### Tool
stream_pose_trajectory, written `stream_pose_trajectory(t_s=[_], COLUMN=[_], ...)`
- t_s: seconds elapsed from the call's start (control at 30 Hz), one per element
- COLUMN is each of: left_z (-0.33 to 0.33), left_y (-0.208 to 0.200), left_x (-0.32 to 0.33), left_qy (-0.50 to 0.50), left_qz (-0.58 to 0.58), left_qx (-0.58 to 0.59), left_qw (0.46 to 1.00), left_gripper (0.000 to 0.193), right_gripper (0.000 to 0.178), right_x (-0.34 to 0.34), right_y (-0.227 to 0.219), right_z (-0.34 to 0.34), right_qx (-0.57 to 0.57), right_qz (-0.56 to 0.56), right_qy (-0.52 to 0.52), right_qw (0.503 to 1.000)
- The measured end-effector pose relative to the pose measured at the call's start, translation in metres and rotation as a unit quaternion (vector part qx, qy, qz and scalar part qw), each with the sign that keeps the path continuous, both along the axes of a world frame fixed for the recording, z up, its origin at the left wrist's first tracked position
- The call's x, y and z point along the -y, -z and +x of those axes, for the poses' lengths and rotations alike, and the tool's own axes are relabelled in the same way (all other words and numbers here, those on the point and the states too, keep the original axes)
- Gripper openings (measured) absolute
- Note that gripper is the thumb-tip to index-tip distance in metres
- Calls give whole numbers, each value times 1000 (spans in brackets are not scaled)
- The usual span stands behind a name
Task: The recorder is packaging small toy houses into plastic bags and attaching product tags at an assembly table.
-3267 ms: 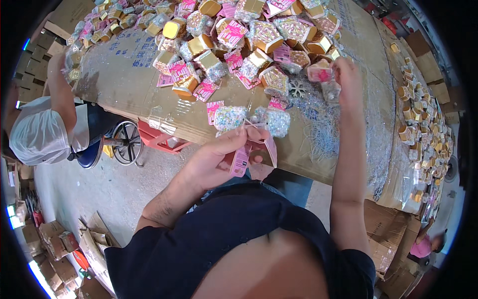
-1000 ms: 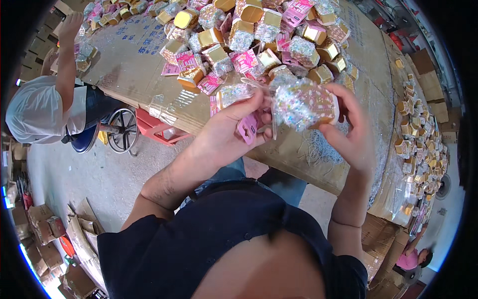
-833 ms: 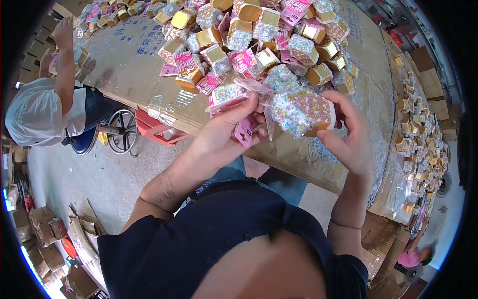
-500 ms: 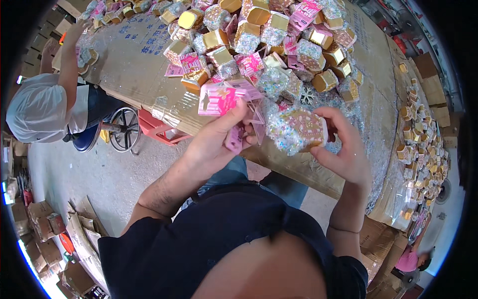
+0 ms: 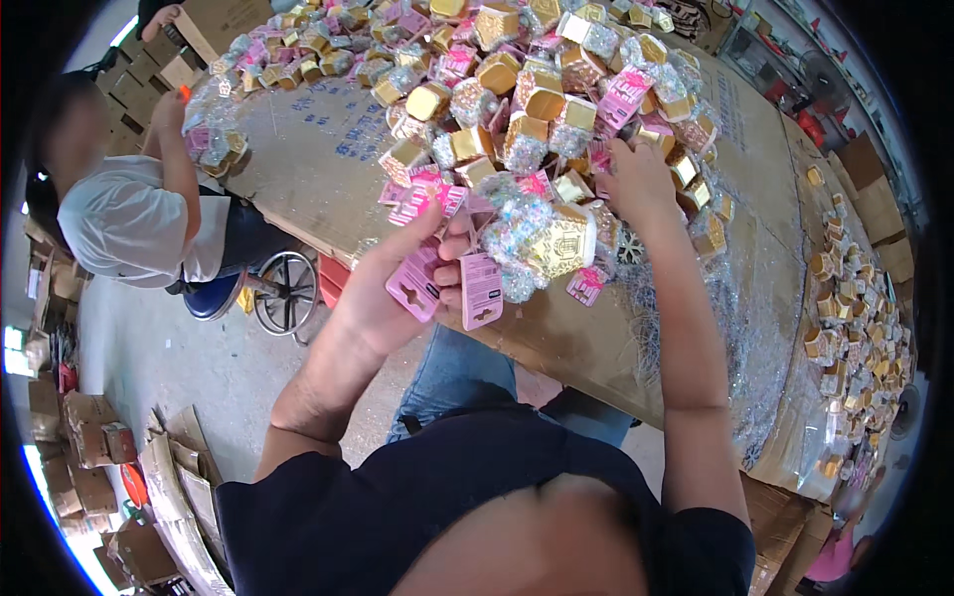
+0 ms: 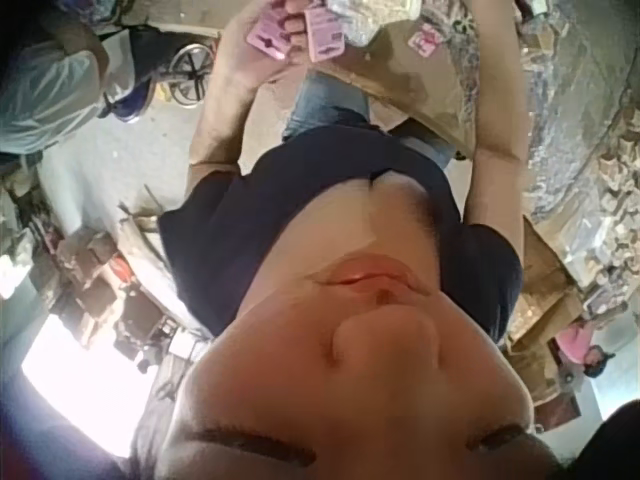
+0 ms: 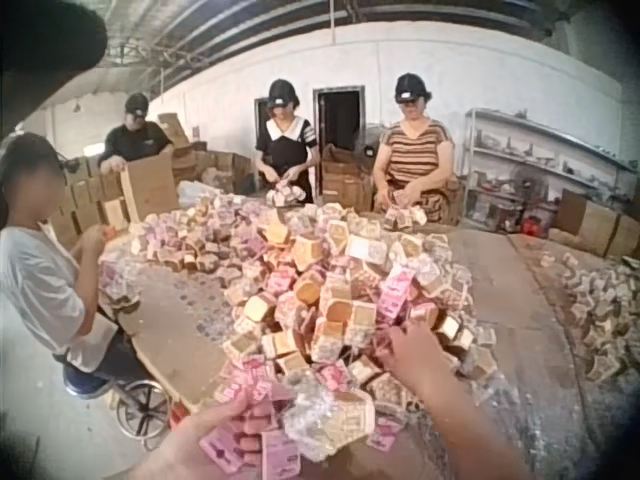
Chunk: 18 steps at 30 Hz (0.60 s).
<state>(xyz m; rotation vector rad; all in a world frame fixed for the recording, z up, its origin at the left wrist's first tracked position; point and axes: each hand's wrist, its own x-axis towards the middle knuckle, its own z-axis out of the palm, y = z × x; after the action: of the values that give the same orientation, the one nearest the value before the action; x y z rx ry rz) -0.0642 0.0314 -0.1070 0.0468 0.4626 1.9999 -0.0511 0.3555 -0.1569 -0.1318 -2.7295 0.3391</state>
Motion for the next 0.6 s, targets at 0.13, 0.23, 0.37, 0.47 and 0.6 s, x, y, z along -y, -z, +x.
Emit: stream_pose_trajectory(t_s=[0.13, 0.23, 0.37, 0.47, 0.6], left_z=[-11, -17, -43, -59, -48], left_y=[-36, -59, -65, -63, -60], left_x=[14, 16, 24, 24, 2], left_qy=[23, 33, 121, 130, 139], left_qz=[-20, -42, -105, -132, -183], left_qx=[-50, -88, -158, -277, -278], left_qw=[998, 995, 974, 943, 933], left_gripper=[52, 53, 41, 34, 30], right_gripper=[15, 8, 13, 16, 16], right_x=[-15, -22, -31, -29, -24], right_y=[13, 12, -1, -32, -67], right_z=[-14, -11, -7, 7, 32], right_qx=[-91, -135, -72, -82, -108], right_qz=[145, 108, -227, -498, -589], right_qy=[58, 34, 49, 21, 22], right_qw=[984, 984, 970, 863, 800])
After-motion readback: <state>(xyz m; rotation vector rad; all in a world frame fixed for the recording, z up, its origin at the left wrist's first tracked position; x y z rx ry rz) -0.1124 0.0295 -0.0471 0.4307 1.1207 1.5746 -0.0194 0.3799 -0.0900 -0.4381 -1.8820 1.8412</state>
